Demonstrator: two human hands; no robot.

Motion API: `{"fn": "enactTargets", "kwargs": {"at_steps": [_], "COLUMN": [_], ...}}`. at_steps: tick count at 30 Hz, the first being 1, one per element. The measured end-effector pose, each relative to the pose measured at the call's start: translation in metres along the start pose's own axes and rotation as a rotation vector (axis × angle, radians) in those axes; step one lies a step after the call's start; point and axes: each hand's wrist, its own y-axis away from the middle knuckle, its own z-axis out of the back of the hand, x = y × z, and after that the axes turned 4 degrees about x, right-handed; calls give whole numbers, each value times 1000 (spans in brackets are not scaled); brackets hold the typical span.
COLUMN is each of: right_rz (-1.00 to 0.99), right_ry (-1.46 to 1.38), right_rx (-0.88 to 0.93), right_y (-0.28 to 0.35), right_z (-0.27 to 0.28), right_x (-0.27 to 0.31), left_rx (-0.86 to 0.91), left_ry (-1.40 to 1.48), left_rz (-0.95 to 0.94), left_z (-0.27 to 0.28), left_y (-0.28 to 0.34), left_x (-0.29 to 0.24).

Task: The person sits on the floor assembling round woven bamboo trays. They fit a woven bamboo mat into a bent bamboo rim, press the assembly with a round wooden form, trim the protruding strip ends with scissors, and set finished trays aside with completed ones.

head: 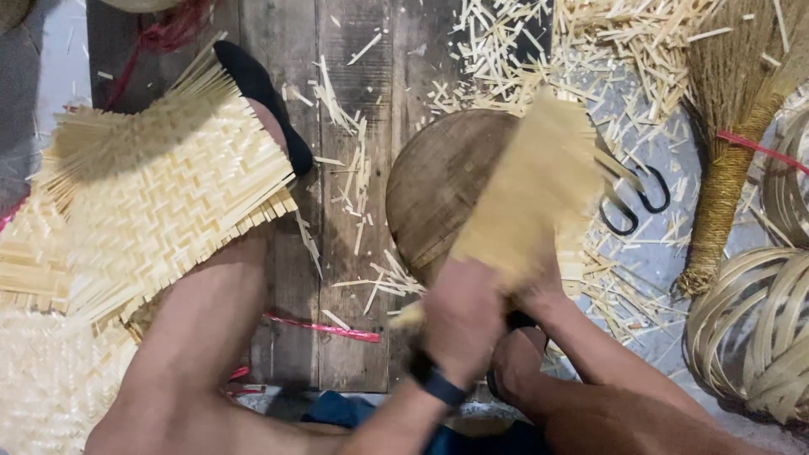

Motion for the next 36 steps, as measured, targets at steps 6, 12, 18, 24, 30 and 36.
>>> {"fn": "enactTargets", "kwargs": {"at_steps": [6,12,18,24,30,36], "right_rz": [-18,4,69,-209,-969,-1184], "right_ry": [-13,-13,81,-222,659,231], "right_rx": [-8,-11,45,-576,-592,-491], "right_y": [1,0,2,62,253,366], "right_z": [-7,-8,-27,66,178,157], "right_x": [-5,-4,-27,-110,-250,-317], "left_rx": [-131,-52,12,88,101,1], "left_ry": [184,310,183,44,-10,112], "left_rz": [131,760,696,899,944,888], "left_z": [-3,-7,0,17,10,2], "left_y": [5,-34,-27,-47,-45,-42], "left_x": [40,228,239,200,211,194]}}
